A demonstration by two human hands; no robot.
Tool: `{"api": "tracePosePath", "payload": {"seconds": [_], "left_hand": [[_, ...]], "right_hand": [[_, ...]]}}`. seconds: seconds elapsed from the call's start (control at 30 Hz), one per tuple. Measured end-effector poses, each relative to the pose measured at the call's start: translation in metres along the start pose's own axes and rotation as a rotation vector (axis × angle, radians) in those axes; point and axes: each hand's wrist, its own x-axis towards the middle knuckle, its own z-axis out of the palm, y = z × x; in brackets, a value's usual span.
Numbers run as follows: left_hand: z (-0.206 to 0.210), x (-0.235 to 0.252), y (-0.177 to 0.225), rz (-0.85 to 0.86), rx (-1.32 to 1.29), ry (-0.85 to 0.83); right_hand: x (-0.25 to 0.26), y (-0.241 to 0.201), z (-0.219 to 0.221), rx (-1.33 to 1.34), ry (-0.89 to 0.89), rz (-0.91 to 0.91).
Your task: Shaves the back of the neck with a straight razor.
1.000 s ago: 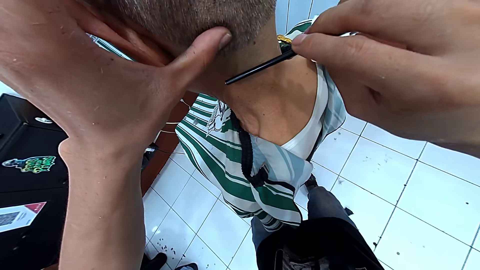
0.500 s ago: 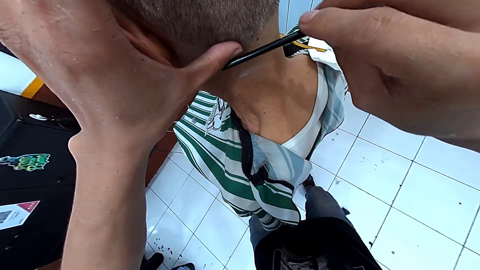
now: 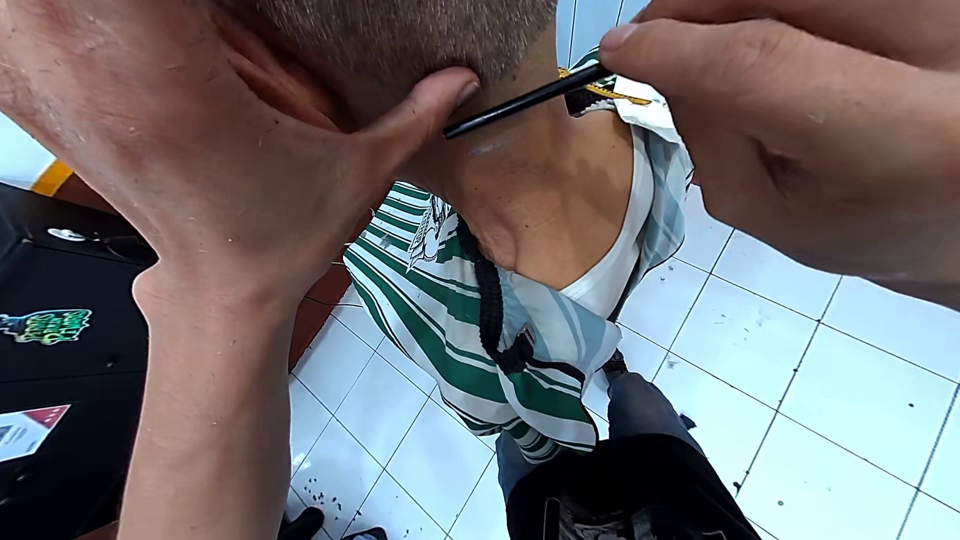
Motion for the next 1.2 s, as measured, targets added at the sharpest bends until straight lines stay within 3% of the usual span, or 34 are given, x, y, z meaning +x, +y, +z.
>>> {"api": "tracePosePath", "payload": {"seconds": [0.2, 0.4, 0.6, 0.8, 1.2], "left_hand": [[-0.001, -0.002, 0.001, 0.006, -0.006, 0.009], [0.001, -0.002, -0.002, -0.036, -0.021, -0.006], [0.0, -0.003, 0.0, -0.027, -0.01, -0.003], [0.001, -0.002, 0.005, 0.016, -0.007, -0.041], [0.006, -0.001, 0.004, -0.025, -0.03, -0.07]], "right_hand": [[-0.003, -0.004, -0.005, -0.013, -0.096, -0.066], [-0.001, -0.003, -0.004, -0.012, -0.048, 0.009], [-0.006, -0.004, -0.005, -0.013, -0.094, -0.066], [-0.008, 0.002, -0.011, 0.067, -0.068, 0.085], [-0.007, 0.007, -0.008, 0.064, -0.068, 0.025]]}}
